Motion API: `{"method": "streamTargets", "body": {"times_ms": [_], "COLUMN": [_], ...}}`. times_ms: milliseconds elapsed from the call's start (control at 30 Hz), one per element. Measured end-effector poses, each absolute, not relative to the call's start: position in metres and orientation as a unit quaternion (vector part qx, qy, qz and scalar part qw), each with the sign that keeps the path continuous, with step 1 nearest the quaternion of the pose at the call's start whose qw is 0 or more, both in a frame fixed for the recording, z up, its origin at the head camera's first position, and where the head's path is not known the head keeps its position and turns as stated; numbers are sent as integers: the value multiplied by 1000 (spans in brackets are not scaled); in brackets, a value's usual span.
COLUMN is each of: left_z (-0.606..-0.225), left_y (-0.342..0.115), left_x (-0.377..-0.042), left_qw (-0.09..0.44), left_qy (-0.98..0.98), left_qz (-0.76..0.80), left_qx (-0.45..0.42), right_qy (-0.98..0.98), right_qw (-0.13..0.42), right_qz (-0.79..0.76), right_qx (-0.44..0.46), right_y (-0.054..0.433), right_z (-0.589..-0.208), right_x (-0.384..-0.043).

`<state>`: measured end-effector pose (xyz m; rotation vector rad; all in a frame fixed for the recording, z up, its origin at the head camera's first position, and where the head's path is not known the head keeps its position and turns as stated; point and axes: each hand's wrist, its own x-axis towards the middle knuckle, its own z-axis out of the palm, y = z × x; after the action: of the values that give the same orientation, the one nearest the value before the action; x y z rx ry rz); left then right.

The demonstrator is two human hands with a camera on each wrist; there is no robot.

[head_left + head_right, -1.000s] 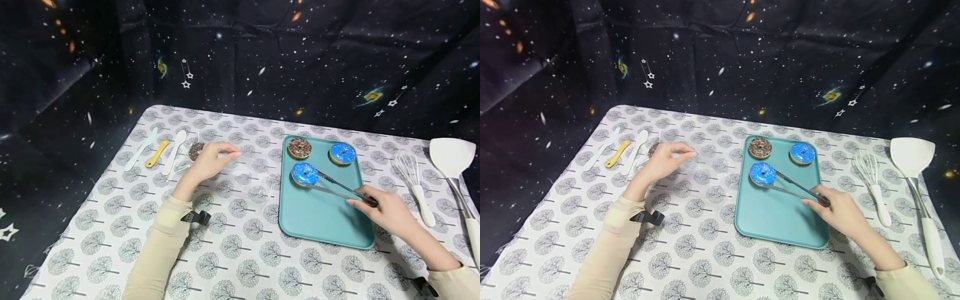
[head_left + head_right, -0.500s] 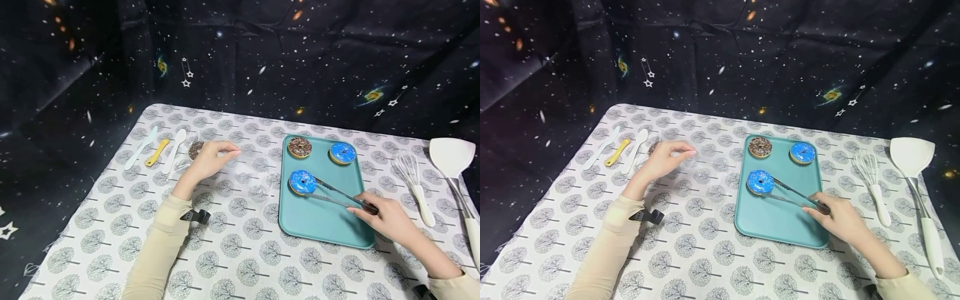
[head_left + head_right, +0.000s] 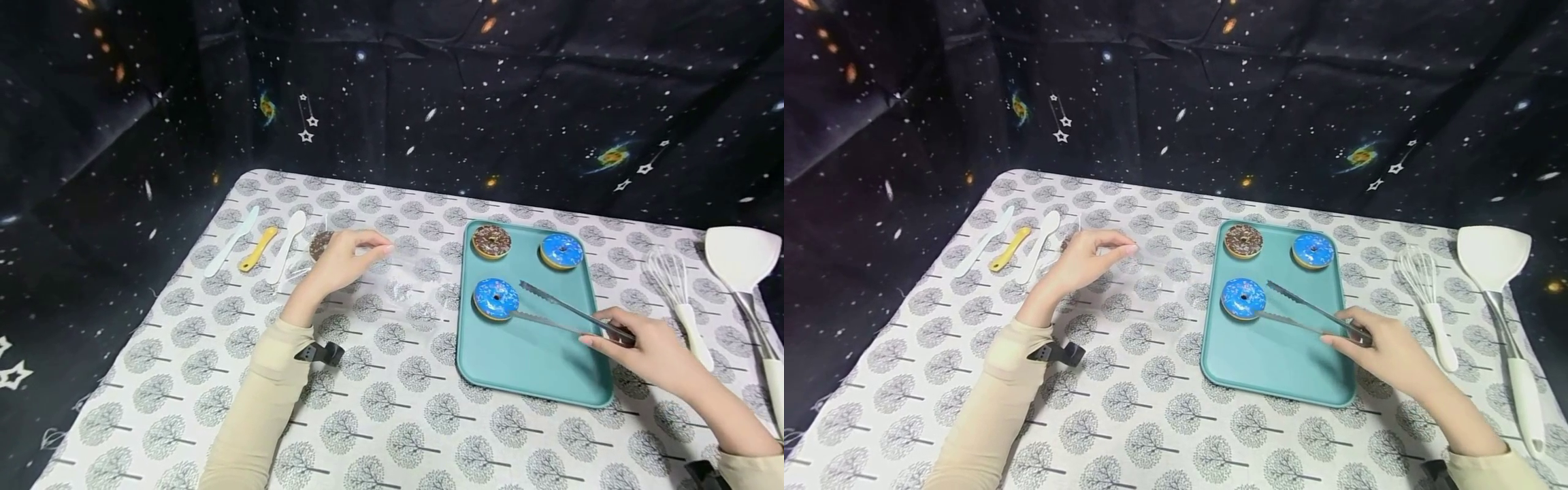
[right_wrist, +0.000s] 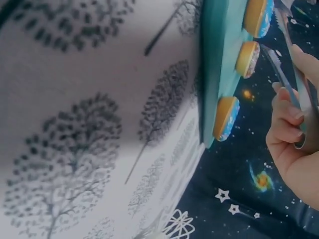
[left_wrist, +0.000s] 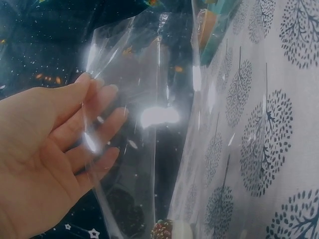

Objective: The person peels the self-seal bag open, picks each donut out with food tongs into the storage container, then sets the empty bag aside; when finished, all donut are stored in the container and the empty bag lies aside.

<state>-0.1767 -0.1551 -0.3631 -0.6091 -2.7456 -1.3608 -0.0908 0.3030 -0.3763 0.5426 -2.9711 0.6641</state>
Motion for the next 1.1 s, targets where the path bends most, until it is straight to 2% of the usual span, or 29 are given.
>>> {"method": "streamTargets", "body": {"times_ms": [133,433,733,1100], "left_z": [-361,-358,-356,-354], "left_y": [-155,-156,-159,-162], "left_x": [-176,-173,-173,-172], "left_qw": [8,17,10,-1], "left_qy": [-879,-876,-869,-863], "left_qz": [-437,-446,-457,-470], "left_qx": [-189,-185,-189,-188], "right_qy": [-961,-931,-908,-910], "right_qw": [41,78,83,55], "right_qz": [214,217,203,164], "right_qx": [168,285,358,378], "right_y": [297,261,211,145], "right_z": [-371,-372,-373,-373], "right_x": [-95,-117,-137,-158]}}
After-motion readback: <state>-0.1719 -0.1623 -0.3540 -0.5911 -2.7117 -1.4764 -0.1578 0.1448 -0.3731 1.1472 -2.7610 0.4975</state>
